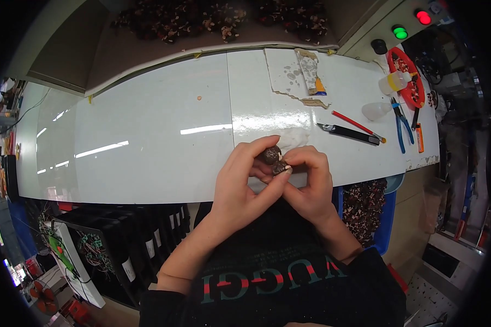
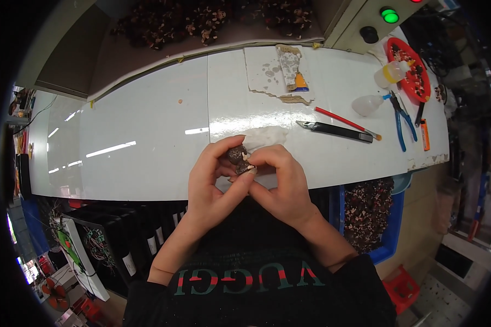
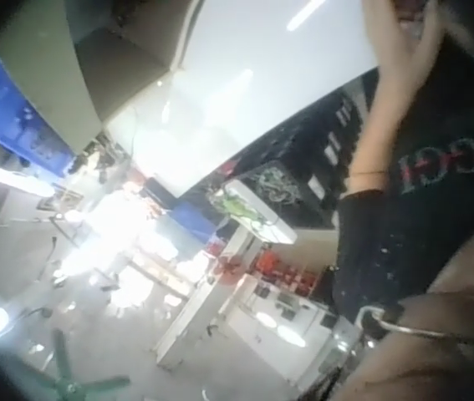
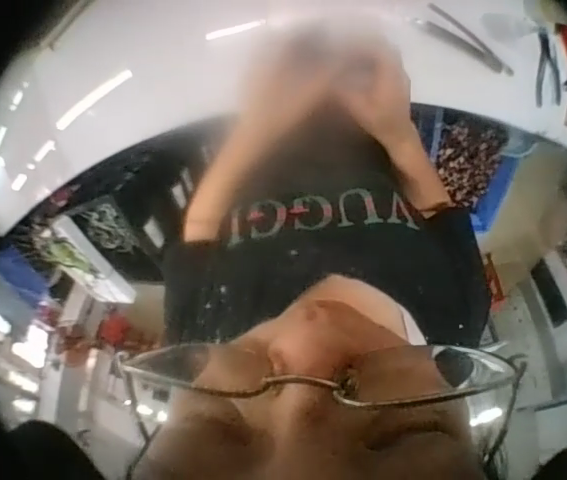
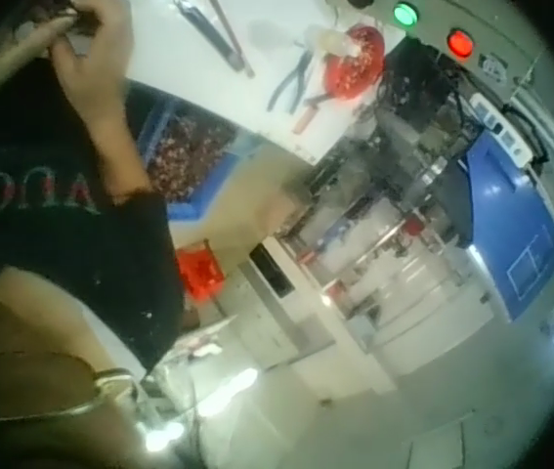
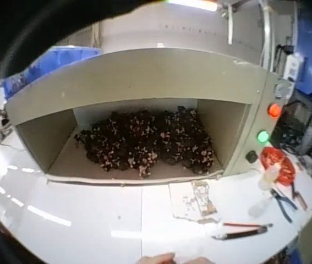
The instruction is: The person assembles small plastic character figures by applying glue from a glue bottle to plastic pieces with a glue applicator, then joining the pieces to form the toy figures.
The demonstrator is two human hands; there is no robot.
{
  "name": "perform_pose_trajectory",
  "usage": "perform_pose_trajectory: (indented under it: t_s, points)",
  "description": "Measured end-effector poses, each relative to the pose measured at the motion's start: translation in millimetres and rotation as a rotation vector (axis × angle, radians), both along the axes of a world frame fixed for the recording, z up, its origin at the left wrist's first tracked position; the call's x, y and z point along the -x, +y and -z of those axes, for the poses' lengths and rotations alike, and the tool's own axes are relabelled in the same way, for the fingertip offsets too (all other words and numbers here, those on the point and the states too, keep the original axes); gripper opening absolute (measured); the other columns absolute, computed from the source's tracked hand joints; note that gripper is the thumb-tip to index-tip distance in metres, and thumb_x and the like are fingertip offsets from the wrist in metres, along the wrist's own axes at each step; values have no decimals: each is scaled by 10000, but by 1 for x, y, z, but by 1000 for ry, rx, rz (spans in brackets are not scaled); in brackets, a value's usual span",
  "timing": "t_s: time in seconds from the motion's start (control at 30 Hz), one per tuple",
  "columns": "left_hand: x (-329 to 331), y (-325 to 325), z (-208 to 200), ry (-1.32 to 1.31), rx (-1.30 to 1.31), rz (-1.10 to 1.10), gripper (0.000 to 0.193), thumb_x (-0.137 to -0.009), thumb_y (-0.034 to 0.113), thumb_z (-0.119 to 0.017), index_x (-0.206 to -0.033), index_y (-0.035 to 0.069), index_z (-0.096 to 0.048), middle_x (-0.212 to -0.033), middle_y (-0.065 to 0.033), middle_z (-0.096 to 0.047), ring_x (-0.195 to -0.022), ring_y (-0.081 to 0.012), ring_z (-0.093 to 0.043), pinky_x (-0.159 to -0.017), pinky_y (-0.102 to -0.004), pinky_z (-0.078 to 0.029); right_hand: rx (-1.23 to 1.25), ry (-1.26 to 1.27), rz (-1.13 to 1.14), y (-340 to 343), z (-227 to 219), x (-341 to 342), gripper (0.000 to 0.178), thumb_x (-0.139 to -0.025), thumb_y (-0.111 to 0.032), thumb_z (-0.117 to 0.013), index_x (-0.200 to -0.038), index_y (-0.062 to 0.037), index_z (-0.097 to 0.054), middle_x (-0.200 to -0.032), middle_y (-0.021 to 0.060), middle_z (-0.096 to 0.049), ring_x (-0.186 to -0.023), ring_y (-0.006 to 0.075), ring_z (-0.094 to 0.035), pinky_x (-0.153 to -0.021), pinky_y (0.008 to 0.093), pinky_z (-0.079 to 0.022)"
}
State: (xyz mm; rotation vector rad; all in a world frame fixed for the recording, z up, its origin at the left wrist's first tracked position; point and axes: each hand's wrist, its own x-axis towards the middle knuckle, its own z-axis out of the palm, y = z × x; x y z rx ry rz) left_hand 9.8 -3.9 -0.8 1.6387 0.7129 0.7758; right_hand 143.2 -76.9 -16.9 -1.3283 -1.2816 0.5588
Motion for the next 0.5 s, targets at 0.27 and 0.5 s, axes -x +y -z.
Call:
perform_pose_trajectory:
  t_s: [0.27, 0.5]
  points:
    - [3, -11, -7, -3, -40, -2, 491, -757, 69, -719, -1208, 19, -532, -910, -74, -535, -728, -120, -584, -641, -226, -498, -17, -80, 9, -12, -10, 3, 404, -716, 15, -712, -1056, -44, -501, -951, 109, -590, -818, 237, -622, -717, 308, -521]
    - [7, -19, -15, 29, -29, -5, 525, -741, 124, -741, -1210, 14, -533, -880, -63, -511, -707, -119, -541, -616, -224, -475, 47, -8, 42, -20, -9, 8, 398, -728, -34, -725, -1064, -44, -512, -968, 105, -614, -829, 215, -635, -728, 299, -518]
